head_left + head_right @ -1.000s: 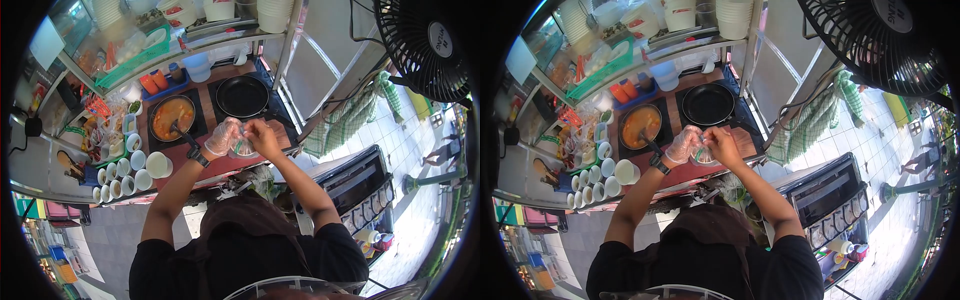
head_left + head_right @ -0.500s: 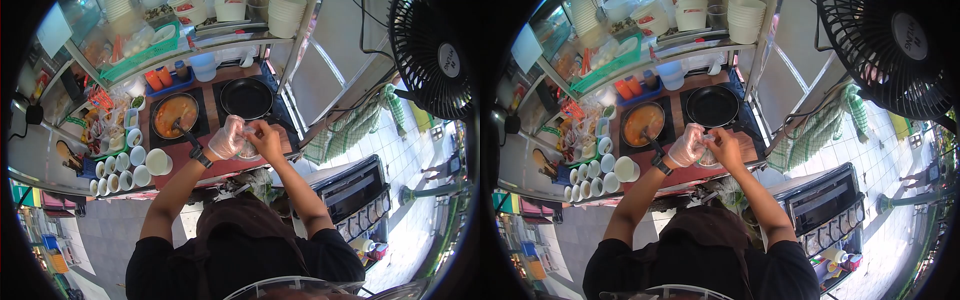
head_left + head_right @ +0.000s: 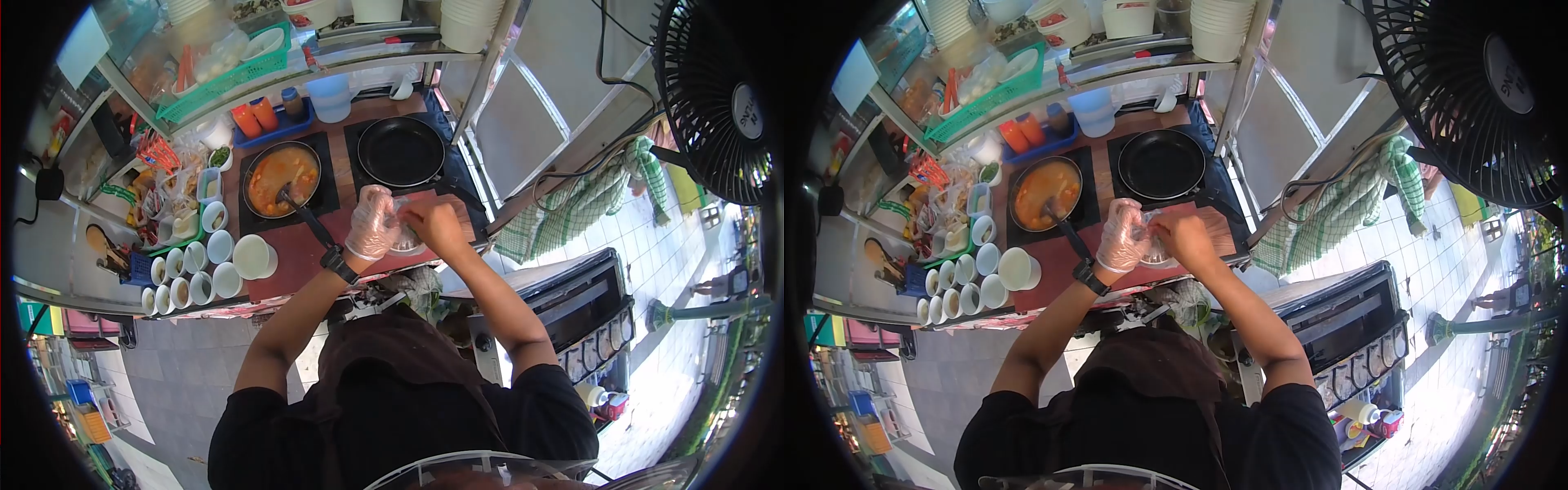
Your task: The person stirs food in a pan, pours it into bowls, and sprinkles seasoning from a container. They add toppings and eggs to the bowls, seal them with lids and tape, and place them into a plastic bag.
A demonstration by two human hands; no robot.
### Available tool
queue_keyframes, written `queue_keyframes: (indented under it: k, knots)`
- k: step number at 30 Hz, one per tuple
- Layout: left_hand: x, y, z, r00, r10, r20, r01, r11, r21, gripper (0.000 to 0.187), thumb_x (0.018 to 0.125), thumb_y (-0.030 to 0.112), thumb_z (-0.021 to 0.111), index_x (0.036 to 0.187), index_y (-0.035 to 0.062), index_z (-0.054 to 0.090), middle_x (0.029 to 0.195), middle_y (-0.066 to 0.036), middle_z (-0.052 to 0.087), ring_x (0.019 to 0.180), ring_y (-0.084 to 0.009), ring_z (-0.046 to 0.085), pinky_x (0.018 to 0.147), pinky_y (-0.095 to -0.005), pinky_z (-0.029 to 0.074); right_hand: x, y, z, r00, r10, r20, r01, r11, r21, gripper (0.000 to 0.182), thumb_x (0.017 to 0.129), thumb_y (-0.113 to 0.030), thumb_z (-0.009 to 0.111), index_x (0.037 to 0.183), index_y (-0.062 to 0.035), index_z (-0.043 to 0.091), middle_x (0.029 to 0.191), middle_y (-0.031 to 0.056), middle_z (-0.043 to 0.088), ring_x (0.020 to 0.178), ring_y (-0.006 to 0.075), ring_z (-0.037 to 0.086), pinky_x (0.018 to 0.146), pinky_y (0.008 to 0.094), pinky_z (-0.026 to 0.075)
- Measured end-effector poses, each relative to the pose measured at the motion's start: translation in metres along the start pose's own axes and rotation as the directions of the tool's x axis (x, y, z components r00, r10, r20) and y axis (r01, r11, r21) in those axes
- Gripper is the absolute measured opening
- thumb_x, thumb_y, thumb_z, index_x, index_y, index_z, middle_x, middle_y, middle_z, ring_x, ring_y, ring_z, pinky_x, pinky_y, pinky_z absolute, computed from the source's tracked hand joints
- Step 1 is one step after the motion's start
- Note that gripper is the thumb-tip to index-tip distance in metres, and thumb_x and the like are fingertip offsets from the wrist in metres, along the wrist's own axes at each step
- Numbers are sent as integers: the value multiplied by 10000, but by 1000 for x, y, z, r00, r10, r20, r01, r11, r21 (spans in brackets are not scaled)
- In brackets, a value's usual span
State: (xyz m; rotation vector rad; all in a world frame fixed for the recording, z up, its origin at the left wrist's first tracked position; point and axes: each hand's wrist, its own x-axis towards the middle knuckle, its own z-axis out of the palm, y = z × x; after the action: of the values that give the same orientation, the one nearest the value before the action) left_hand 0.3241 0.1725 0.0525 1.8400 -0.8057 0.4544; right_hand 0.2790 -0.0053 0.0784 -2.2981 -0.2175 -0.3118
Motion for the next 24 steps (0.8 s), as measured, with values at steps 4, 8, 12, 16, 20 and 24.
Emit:
queue_keyframes:
  k: [4,8,12,16,20,24]
  knots:
    - [-1,0,0,1000,30,6,-30,999,38,425,675,-69,761,999,76,527,1120,-186,579,1017,-406,645,804,-472,548,-5,7,3,975,-213,56,220,939,-264,123,827,-100,743,948,-77,752,917,131,720,917,326,718,778,461,567]
    - [-3,2,2,1000,-11,-1,11,996,91,394,689,-61,758,984,74,534,1116,-181,588,992,-403,656,787,-461,546,4,-3,-4,961,-274,45,270,883,-384,103,809,-90,739,910,-88,758,932,119,704,942,323,675,834,442,541]
    - [-8,-3,2,999,-47,-12,47,998,48,327,705,-52,762,954,66,587,1128,-166,600,990,-386,668,796,-445,557,8,7,-2,980,-193,52,200,954,-223,72,826,-87,741,892,-98,768,908,104,720,922,316,654,864,417,520]
    - [-17,0,-2,996,-92,21,93,995,-25,205,756,-12,794,922,57,695,1141,-150,645,1002,-357,687,831,-422,568,9,20,5,963,221,155,-243,958,149,88,834,-89,749,903,-113,800,866,89,772,845,265,735,820,410,567]
    - [-16,12,-5,999,-51,17,51,998,36,179,817,85,850,946,40,735,1109,-164,686,1001,-345,700,851,-419,567,2,20,-1,975,203,88,-215,964,157,142,820,-58,763,937,-108,827,849,97,791,780,214,758,775,381,590]
    - [-17,1,-1,998,-46,50,48,998,-36,144,856,116,821,916,28,724,1085,-179,682,1007,-364,697,880,-450,563,1,1,-10,972,236,5,-234,963,132,168,828,-100,768,983,-109,833,887,122,797,818,221,773,775,371,594]
